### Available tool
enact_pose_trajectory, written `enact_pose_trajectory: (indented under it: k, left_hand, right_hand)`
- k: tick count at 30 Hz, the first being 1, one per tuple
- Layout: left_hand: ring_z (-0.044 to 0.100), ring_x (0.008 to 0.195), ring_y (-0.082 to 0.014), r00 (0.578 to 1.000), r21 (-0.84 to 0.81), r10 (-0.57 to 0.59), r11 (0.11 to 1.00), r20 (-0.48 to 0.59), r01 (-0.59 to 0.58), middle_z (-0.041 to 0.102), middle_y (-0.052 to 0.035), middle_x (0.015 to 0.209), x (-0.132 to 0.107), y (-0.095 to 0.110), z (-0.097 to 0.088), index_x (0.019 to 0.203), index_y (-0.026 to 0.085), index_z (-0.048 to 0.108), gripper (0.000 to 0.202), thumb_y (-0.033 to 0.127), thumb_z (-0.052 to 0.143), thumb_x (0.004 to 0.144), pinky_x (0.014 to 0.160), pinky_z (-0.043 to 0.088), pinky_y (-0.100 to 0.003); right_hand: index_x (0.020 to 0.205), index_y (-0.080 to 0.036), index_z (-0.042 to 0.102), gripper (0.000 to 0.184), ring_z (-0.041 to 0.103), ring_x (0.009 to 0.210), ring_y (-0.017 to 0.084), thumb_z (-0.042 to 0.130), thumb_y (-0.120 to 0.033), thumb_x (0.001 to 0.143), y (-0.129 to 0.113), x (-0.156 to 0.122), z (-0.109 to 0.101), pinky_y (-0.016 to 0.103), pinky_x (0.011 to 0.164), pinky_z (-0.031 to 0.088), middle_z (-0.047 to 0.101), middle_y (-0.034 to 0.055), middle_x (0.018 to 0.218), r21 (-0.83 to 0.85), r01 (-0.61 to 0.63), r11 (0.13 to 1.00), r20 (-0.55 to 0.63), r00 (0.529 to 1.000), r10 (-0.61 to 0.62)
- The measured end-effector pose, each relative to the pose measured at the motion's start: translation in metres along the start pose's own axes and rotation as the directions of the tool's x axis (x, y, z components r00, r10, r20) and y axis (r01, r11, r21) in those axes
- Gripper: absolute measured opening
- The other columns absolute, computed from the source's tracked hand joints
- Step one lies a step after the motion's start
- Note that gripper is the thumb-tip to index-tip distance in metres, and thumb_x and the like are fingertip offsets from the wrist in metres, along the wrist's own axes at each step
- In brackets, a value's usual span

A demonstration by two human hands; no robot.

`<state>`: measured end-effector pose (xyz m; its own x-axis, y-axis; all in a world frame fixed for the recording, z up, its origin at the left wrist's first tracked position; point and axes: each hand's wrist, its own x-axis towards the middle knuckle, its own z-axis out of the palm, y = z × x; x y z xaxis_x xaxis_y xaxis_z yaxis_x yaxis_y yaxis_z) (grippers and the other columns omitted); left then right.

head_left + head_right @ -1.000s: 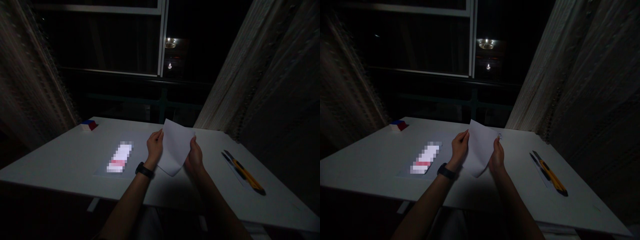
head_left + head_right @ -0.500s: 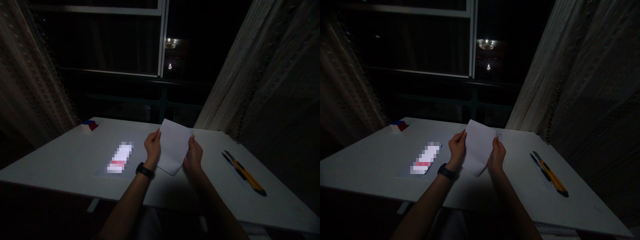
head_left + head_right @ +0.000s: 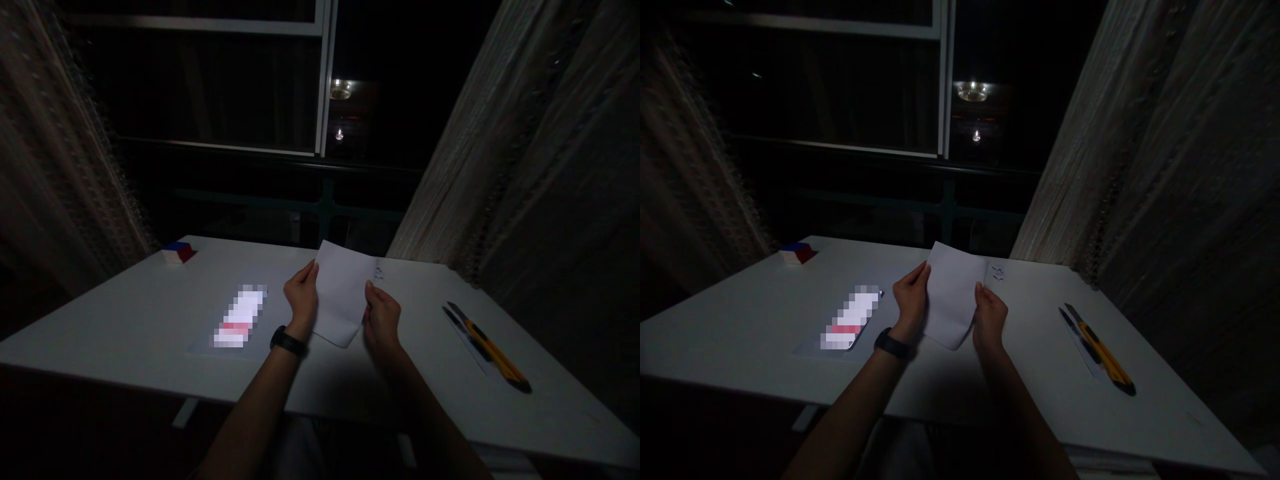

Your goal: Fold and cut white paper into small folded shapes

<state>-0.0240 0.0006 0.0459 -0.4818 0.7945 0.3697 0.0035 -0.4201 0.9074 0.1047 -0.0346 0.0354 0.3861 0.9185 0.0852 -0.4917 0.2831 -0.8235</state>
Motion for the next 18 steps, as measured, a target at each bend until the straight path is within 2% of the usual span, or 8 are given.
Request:
enact_pose_trajectory:
  k: [4, 12, 18]
  left_hand:
    - [0.064, 0.096, -0.0221, 1.0, -0.018, -0.006, 1.0, 0.004, 0.006, 0.069, -0.0086, 0.101, 0.0022, -0.0032, -0.0007, 0.099, 0.015, 0.068, 0.031, 0.033, 0.064, 0.075, 0.089, 0.048, -0.036]
    - [0.062, 0.1, -0.0215, 0.995, 0.088, 0.082, 0.992, 0.049, -0.086, 0.067, -0.0075, 0.106, 0.0019, -0.0019, -0.002, 0.104, 0.017, 0.067, 0.03, 0.033, 0.058, 0.08, 0.09, 0.047, -0.035]
    - [0.062, 0.101, -0.0218, 0.996, 0.065, 0.028, 0.997, 0.089, -0.034, 0.068, -0.007, 0.105, 0.0039, -0.0011, -0.0027, 0.103, 0.017, 0.067, 0.028, 0.027, 0.06, 0.078, 0.092, 0.046, -0.036]
  right_hand:
    - [0.068, -0.012, 0.064, 0.031, 0.061, 0.059, 0.017, 0.074, -0.04, 0.061, 0.0015, 0.001, -0.0011, 0.031, 0.058, 0.049, 0.065, 0.0016, 0.059, -0.006, 0.028, 1.0, 0.018, 0.999, -0.028]
    - [0.071, -0.013, 0.063, 0.031, 0.06, 0.058, 0.015, 0.073, -0.041, 0.062, 0.0043, -0.0005, -0.0011, 0.03, 0.06, 0.049, 0.066, 0.0006, 0.063, 0.022, 0.02, 1.0, 0.035, 0.999, -0.02]
    - [0.073, -0.013, 0.065, 0.033, 0.061, 0.061, 0.017, 0.072, -0.043, 0.064, 0.0027, 0.0032, -0.0034, 0.03, 0.059, 0.049, 0.067, 0.0018, 0.064, -0.011, 0.024, 1.0, 0.016, 1.0, -0.024]
